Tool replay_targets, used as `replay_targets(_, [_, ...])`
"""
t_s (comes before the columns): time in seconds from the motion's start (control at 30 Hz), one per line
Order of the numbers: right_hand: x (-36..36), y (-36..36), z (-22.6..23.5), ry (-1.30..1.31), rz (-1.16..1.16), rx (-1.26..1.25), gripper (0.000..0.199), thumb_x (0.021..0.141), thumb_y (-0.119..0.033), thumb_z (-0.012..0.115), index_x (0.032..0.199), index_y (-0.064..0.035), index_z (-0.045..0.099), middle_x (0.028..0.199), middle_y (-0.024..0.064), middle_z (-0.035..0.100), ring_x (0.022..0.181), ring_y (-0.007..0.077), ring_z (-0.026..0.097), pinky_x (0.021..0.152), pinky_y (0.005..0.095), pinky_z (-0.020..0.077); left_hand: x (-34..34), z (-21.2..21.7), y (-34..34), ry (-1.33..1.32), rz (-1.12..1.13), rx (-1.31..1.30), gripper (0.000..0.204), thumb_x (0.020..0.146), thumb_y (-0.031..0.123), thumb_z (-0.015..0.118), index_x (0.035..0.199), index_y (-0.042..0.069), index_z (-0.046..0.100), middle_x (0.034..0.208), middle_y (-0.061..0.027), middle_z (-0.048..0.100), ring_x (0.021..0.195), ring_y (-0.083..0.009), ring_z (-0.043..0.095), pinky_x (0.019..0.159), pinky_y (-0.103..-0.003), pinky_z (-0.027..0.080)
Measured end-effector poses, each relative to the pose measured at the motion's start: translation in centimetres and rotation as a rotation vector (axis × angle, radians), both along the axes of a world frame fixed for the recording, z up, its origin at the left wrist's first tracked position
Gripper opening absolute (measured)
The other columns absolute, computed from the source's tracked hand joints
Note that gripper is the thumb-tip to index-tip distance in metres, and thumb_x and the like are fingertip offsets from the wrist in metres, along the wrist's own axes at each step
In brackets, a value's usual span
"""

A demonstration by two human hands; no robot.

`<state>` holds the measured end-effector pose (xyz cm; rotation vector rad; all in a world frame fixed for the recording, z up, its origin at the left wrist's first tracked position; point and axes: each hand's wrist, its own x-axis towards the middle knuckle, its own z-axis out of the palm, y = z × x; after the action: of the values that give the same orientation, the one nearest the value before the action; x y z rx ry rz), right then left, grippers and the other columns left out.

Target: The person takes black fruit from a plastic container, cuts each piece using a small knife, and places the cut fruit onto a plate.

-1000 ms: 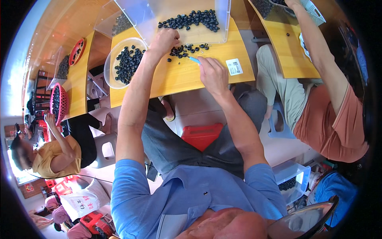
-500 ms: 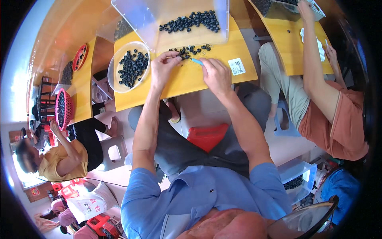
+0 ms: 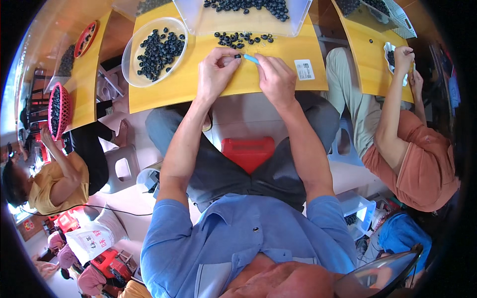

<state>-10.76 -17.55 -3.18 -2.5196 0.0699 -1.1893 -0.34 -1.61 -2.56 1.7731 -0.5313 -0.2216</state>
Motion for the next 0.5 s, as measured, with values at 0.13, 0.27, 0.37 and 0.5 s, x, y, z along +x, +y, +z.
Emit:
replay_targets(0.13, [0.04,0.14,-0.16,-0.001,0.019,-0.054,0.025,0.082,-0.003,0.074,0.107,-0.0064,0.073,0.082,0.0047,0.066,0.075,0.0239,0.067,0.066,0.0378,0.0538,-0.02,-0.15,-0.30,0.000,0.009,-0.068,0.031,0.088,0.006,0.079,0.117,0.001,0.070,0.093,-0.0061,0.075,0.079,-0.0073,0.069,0.073,-0.024,0.056])
replay_targets(0.27, [-0.14,0.10,-0.30,0.013,0.008,-0.137,0.026,0.082,-0.004,0.073,0.108,-0.0070,0.073,0.080,0.0033,0.064,0.073,0.0216,0.065,0.064,0.0364,0.0534,-0.02,0.16,-0.35,0.015,-0.018,-0.081,0.040,0.088,0.005,0.078,0.125,0.001,0.066,0.105,-0.0082,0.075,0.083,-0.0092,0.071,0.075,-0.026,0.058])
replay_targets(0.37, [-0.12,0.17,-0.20,0.016,0.005,-0.166,0.027,0.081,-0.005,0.072,0.107,-0.0078,0.074,0.081,0.0025,0.064,0.072,0.0209,0.064,0.063,0.0360,0.0534,-0.05,0.07,-0.30,0.010,-0.009,-0.096,0.039,0.087,0.004,0.078,0.124,0.001,0.066,0.103,-0.0077,0.075,0.083,-0.0090,0.071,0.076,-0.026,0.058])
replay_targets(0.5, [-0.15,0.21,-0.26,0.022,-0.006,-0.174,0.028,0.080,-0.004,0.071,0.107,-0.0081,0.074,0.082,0.0021,0.064,0.072,0.0207,0.064,0.063,0.0355,0.0536,-0.10,0.16,-0.31,-0.018,-0.010,-0.066,0.039,0.087,0.004,0.078,0.124,0.001,0.066,0.101,-0.0071,0.075,0.084,-0.0094,0.071,0.077,-0.026,0.059])
